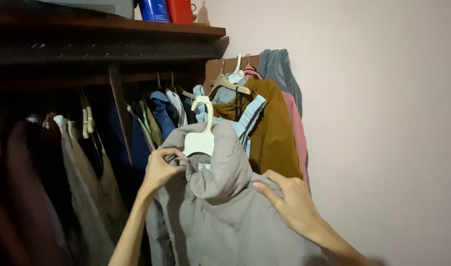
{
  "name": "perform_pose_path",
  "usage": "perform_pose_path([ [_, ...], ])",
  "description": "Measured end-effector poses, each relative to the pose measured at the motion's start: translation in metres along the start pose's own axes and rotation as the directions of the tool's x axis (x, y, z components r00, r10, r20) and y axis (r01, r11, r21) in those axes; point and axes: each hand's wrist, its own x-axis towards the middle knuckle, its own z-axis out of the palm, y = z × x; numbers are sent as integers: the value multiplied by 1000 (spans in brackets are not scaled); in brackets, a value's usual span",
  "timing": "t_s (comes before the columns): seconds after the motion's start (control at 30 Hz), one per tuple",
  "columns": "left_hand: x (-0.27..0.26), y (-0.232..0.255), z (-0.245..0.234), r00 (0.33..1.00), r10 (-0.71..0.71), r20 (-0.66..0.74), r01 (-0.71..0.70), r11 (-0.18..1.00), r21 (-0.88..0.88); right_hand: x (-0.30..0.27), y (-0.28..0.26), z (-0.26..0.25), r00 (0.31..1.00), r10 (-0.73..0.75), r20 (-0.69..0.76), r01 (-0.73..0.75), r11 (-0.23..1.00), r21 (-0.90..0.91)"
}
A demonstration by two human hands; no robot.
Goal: The person places a jacket, a coat, and a dress onto hangers and hangs them in a closet.
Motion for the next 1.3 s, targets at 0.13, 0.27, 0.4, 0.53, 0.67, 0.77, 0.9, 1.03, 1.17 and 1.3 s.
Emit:
perform_pose_path([
  [0.13, 4, -8, 23, 974, 104, -199, -82, 990, 113, 22, 21, 9, 999, -27, -34, 29, 998, 48],
  [0.27, 11, -4, 47, 933, 154, -326, -98, 978, 182, 46, 41, 11, 985, -122, -120, 139, 981, 137],
  [0.4, 11, -1, 63, 903, 249, -349, -192, 963, 190, 69, 52, 9, 987, 53, -154, -44, 997, 64],
  [0.53, 19, -14, 83, 918, 192, -347, -145, 977, 155, 109, 69, 15, 973, 31, -229, -56, 993, -101],
  [0.67, 17, -22, 95, 950, 173, -260, -128, 975, 183, 169, 91, 43, 912, -190, -363, 122, 971, -204],
  [0.77, 5, -22, 92, 968, 132, -215, -102, 985, 141, 201, 106, 62, 889, -219, -402, 118, 958, -261],
  [0.9, -9, -26, 80, 982, 89, -167, -61, 985, 163, 218, 116, 73, 937, -116, -330, 9, 951, -310],
  [1.03, -18, -37, 69, 988, 73, -139, -50, 985, 163, 222, 114, 74, 939, -68, -337, -3, 979, -204],
  [1.17, -17, -36, 60, 987, 88, -133, -62, 980, 188, 208, 84, 52, 959, 25, -283, 6, 994, 108],
  [1.3, -9, -18, 67, 984, 128, -123, -110, 983, 145, 192, 35, 4, 970, 96, -224, -38, 968, 248],
])
